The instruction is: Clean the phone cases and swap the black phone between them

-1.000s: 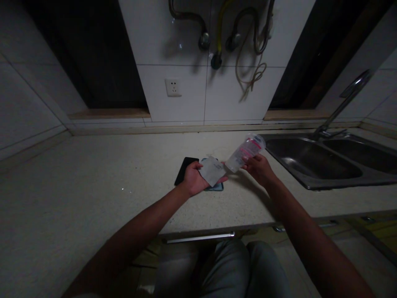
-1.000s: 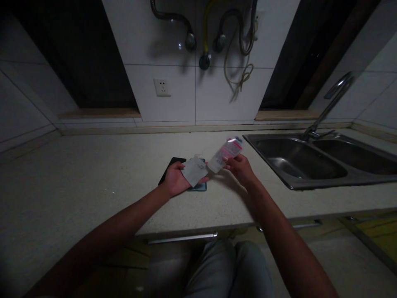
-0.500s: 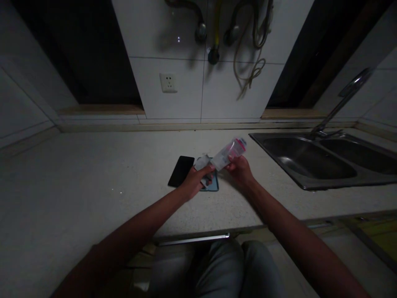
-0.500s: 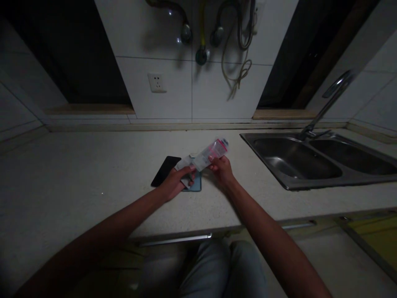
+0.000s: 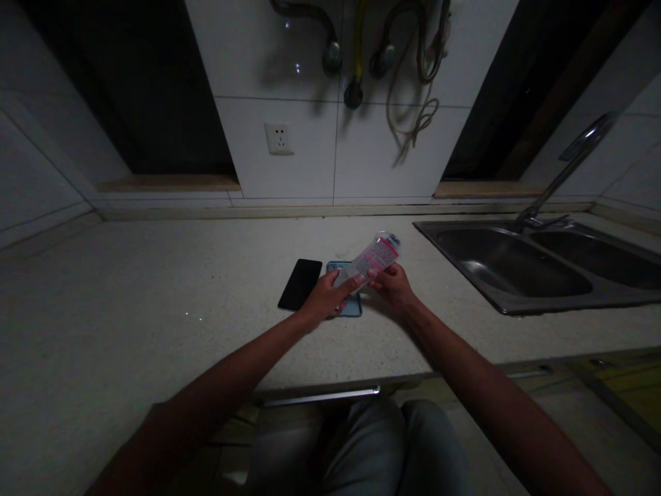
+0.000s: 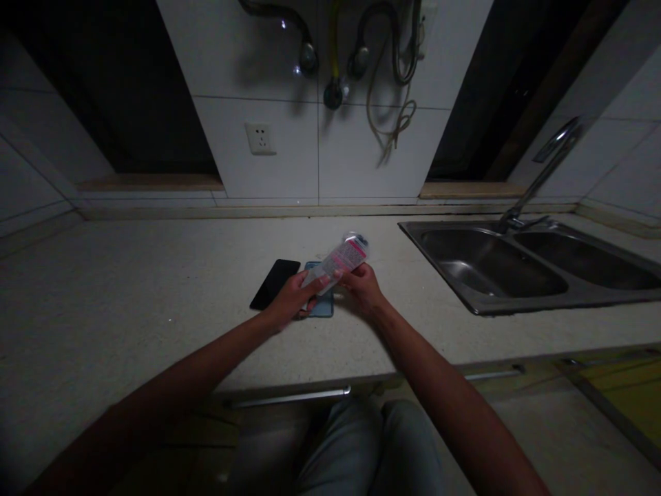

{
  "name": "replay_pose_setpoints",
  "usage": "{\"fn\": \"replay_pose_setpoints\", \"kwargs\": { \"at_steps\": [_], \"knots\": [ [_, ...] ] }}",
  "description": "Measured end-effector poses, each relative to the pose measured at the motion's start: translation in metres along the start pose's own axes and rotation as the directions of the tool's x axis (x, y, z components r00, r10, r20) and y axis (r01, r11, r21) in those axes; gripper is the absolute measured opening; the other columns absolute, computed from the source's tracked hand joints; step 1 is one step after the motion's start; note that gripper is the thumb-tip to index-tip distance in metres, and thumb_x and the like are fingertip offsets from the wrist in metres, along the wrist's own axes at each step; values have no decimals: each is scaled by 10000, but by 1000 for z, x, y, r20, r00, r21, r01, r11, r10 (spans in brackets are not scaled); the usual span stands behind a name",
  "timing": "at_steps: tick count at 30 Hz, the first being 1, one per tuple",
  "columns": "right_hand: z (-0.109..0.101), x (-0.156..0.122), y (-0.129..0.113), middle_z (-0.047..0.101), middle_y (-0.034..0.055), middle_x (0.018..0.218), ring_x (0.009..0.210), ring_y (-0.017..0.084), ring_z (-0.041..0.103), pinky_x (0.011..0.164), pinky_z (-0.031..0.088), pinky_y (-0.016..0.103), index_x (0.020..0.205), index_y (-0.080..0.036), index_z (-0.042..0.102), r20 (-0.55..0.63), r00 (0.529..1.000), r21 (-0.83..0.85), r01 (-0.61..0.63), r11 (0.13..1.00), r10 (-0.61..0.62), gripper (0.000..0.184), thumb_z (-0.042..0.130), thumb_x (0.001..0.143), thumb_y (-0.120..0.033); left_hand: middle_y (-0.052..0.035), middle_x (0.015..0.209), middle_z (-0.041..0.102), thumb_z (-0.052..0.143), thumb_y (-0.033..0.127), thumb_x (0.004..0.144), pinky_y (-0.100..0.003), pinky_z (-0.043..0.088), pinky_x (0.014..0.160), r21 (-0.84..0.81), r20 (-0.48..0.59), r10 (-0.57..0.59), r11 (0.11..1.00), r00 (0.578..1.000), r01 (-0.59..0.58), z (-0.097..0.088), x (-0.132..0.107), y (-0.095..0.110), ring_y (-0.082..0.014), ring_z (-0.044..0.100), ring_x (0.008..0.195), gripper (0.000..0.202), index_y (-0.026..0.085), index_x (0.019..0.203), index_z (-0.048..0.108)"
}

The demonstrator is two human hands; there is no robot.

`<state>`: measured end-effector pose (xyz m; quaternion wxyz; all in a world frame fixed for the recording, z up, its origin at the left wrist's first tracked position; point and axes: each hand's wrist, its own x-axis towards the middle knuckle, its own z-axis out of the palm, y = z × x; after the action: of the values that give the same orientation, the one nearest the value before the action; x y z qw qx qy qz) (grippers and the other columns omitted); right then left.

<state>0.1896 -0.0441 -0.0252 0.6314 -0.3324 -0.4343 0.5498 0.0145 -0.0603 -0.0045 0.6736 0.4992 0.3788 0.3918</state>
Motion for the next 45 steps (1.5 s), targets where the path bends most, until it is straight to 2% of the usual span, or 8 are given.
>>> {"fn": "replay_pose_setpoints", "kwargs": {
  "at_steps": [3, 6, 9, 17, 20, 26, 45],
  "knots": [
    [0, 0, -1, 704, 14, 711, 624, 174, 630, 608, 542, 317, 763, -205, 694, -17, 1000, 21, 4, 1000, -4, 370, 907, 514, -378, 64, 536, 488, 791, 568, 698, -183, 218, 367, 105, 28, 51, 993, 998, -54, 0, -2, 4, -36, 364, 376, 469, 184, 880, 591],
    [-2, 0, -1, 699, 17, 712, 606, 170, 624, 599, 544, 322, 760, -202, 697, -12, 1000, 30, -2, 1000, 2, 354, 903, 531, -376, 44, 607, 523, 777, 569, 709, -183, 257, 382, 104, 79, 69, 991, 994, -78, -1, -2, 4, -37, 390, 412, 464, 185, 864, 569],
    [-3, 0, -1, 675, 8, 663, 562, 158, 596, 572, 545, 320, 709, -198, 682, 3, 1000, 23, -23, 999, 22, 351, 903, 526, -401, 54, 580, 486, 740, 589, 741, -183, 271, 389, 131, 121, 73, 987, 990, -89, -3, 1, 0, -41, 381, 416, 455, 184, 841, 557],
    [-5, 1, -1, 666, 17, 650, 568, 174, 607, 606, 567, 367, 690, -187, 666, 13, 998, 17, -67, 998, 66, 367, 897, 535, -426, 69, 576, 459, 753, 571, 739, -171, 266, 398, 72, 194, 48, 995, 980, -63, -7, 3, -5, -36, 360, 424, 451, 187, 840, 538],
    [-4, 1, -2, 682, 20, 668, 569, 171, 610, 589, 569, 352, 694, -186, 667, 5, 997, 29, -77, 997, 77, 377, 907, 522, -420, 70, 576, 451, 757, 564, 738, -169, 271, 402, 66, 204, 44, 996, 978, -59, -6, 4, -3, -34, 348, 430, 445, 188, 819, 531],
    [-3, 1, -3, 699, 35, 689, 580, 171, 620, 588, 575, 347, 700, -177, 673, 24, 996, 43, -87, 995, 86, 394, 918, 527, -432, 21, 718, 533, 778, 523, 736, -161, 276, 416, 7, 215, 45, 999, 976, -48, -9, 7, -7, -34, 375, 492, 437, 179, 889, 558],
    [-6, 1, 1, 730, 42, 729, 602, 158, 644, 586, 589, 292, 765, -161, 708, 84, 988, 104, -139, 985, 130, 371, 917, 561, -389, 48, 728, 474, 791, 495, 742, -174, 267, 465, -75, 250, 14, 997, 968, 5, -9, 6, -10, -33, 355, 522, 475, 178, 979, 530]
  ]
}}
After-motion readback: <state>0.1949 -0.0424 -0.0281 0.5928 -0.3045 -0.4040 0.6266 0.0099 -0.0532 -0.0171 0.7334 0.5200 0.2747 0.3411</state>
